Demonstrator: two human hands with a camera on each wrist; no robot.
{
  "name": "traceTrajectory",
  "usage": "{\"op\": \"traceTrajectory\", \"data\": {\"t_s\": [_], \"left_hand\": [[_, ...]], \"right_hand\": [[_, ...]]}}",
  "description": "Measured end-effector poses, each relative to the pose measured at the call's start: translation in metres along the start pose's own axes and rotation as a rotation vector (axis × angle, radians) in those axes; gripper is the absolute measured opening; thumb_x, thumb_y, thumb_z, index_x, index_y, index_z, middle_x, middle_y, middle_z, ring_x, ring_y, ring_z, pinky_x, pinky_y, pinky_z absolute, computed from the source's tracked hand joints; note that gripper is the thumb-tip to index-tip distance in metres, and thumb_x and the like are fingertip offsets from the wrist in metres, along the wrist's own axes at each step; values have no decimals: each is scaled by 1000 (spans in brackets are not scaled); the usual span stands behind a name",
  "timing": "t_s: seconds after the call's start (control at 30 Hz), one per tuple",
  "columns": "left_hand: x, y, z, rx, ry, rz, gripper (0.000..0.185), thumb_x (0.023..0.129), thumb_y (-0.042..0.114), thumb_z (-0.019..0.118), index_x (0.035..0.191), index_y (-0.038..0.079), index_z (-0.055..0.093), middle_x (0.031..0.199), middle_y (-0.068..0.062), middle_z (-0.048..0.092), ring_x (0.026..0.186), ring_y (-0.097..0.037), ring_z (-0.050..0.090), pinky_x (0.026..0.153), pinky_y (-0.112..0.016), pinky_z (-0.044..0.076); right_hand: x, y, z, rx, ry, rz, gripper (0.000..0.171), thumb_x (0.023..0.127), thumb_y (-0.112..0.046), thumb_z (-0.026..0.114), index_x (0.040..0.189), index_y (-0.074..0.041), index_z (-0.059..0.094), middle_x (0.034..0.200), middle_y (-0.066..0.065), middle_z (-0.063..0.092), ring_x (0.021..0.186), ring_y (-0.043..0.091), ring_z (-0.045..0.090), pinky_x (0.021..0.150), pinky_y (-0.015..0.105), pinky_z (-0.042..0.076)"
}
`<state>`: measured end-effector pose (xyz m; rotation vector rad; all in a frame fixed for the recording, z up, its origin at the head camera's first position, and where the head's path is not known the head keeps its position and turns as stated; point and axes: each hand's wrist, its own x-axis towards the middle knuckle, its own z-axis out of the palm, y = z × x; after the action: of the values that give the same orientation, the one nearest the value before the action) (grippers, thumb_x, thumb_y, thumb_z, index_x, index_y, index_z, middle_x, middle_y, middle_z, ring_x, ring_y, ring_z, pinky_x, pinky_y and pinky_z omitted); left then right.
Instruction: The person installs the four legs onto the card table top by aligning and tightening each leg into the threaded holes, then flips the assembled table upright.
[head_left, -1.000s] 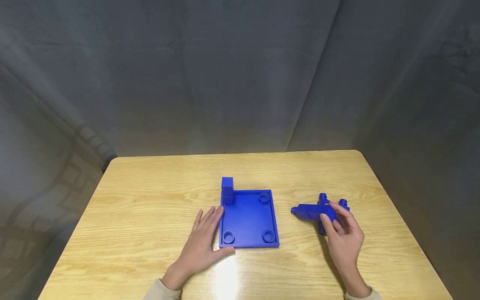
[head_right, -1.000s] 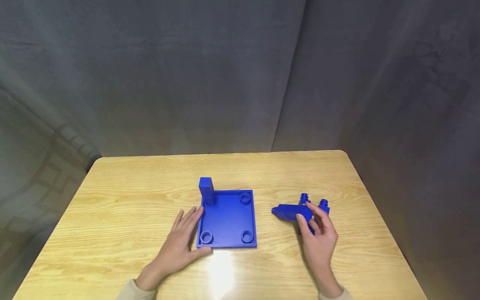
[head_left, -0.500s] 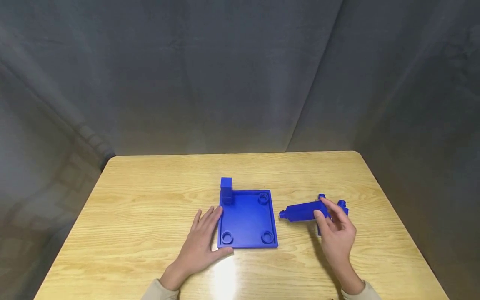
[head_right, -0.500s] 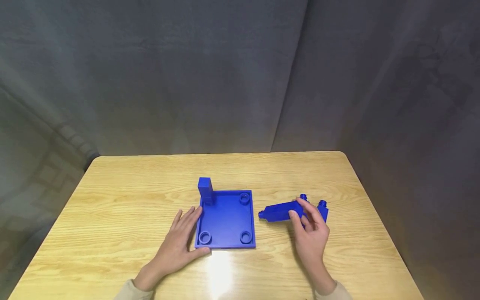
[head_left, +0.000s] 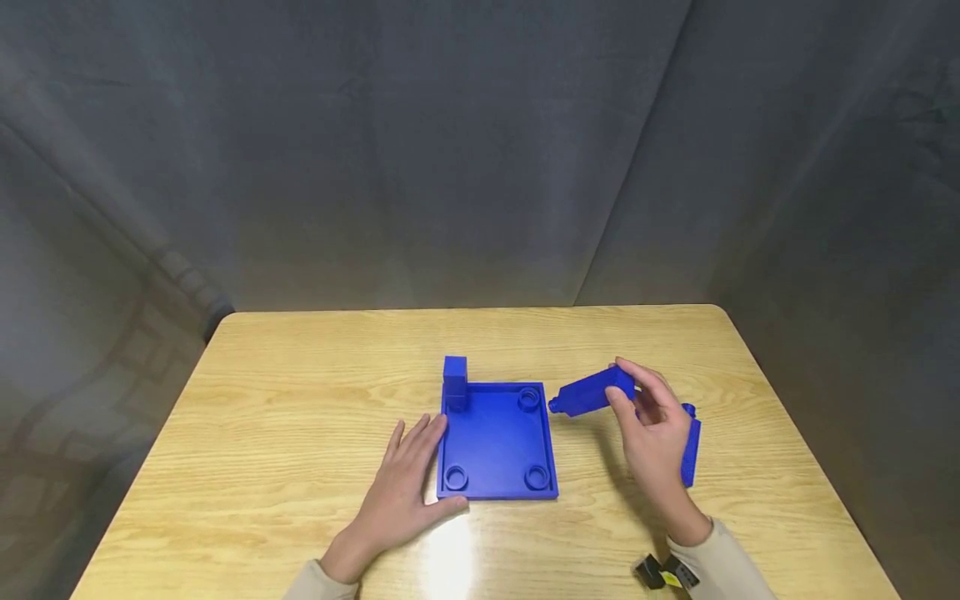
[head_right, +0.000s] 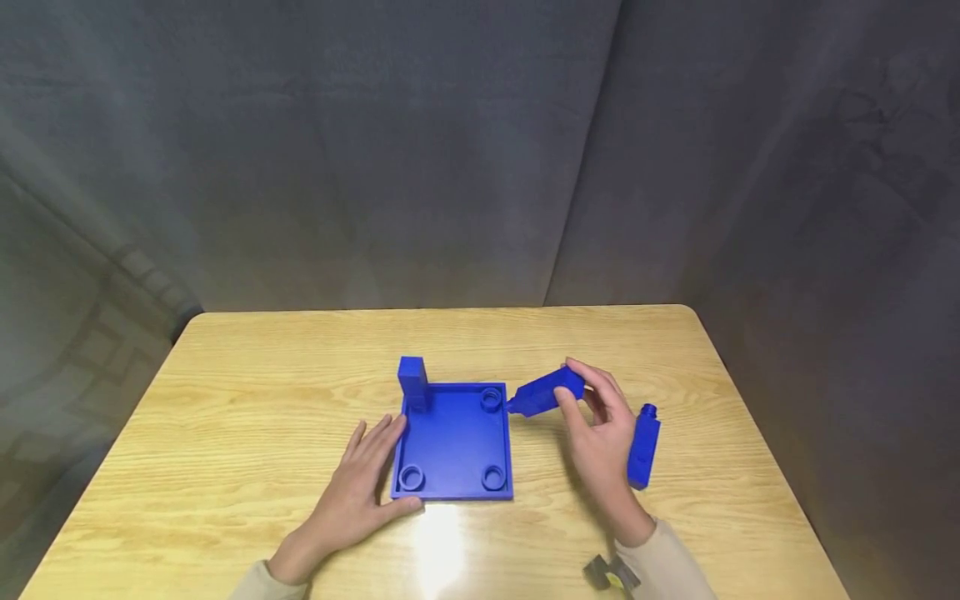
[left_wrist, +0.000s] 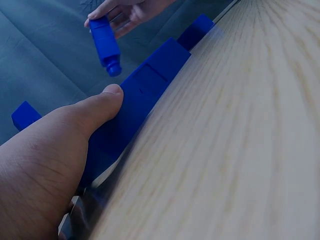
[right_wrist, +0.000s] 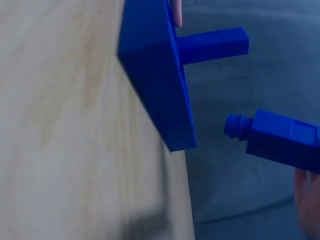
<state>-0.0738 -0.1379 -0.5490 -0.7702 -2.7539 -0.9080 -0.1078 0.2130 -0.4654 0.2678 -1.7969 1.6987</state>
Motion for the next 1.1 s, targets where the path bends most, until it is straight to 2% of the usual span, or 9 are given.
{"op": "traceTrajectory", "data": {"t_s": [0.17,0.37,0.53,0.73,0.87,1.0,1.1], "left_hand": [[-2,-1,2,8,7,4,113,96,81,65,176,9,30,177,-12,40,163,-41,36,140,-52,3],[-2,0,-1,4,7,-2,113,96,84,60,176,9,31,177,-12,40,164,-41,35,140,-55,4],[-2,0,-1,3,14,0,113,96,85,59,175,9,31,177,-12,41,163,-41,36,140,-55,4],[-1,-1,0,14,19,9,113,96,85,60,175,9,31,177,-12,41,163,-41,37,139,-56,6],[-1,0,0,11,16,6,113,96,84,61,175,9,31,177,-12,40,163,-41,36,139,-57,7],[-1,-1,1,-3,3,-4,114,95,84,62,176,10,30,178,-11,38,165,-39,34,140,-53,3],[0,-1,1,-7,0,-5,115,95,85,61,176,10,29,179,-10,37,165,-39,33,140,-51,1]], "right_hand": [[7,6,10,32,-6,-11,42,96,21,70,138,17,65,126,1,77,115,12,72,98,17,59],[16,11,25,104,-36,-27,63,93,26,68,153,12,53,123,-1,77,113,10,73,100,19,58],[22,14,36,65,-107,-34,75,89,30,68,158,9,47,124,-7,78,113,8,73,100,21,57],[26,21,48,35,-173,-66,78,88,28,73,159,8,47,125,-7,78,111,8,71,100,21,57],[28,26,54,16,-203,-86,76,89,25,74,159,7,48,124,6,80,112,7,71,101,21,56],[30,31,57,0,-212,-83,77,89,26,73,159,7,48,120,27,77,111,5,71,100,20,57],[30,33,58,-13,-219,-75,79,89,26,74,160,6,48,119,34,74,111,4,71,99,19,57]]}}
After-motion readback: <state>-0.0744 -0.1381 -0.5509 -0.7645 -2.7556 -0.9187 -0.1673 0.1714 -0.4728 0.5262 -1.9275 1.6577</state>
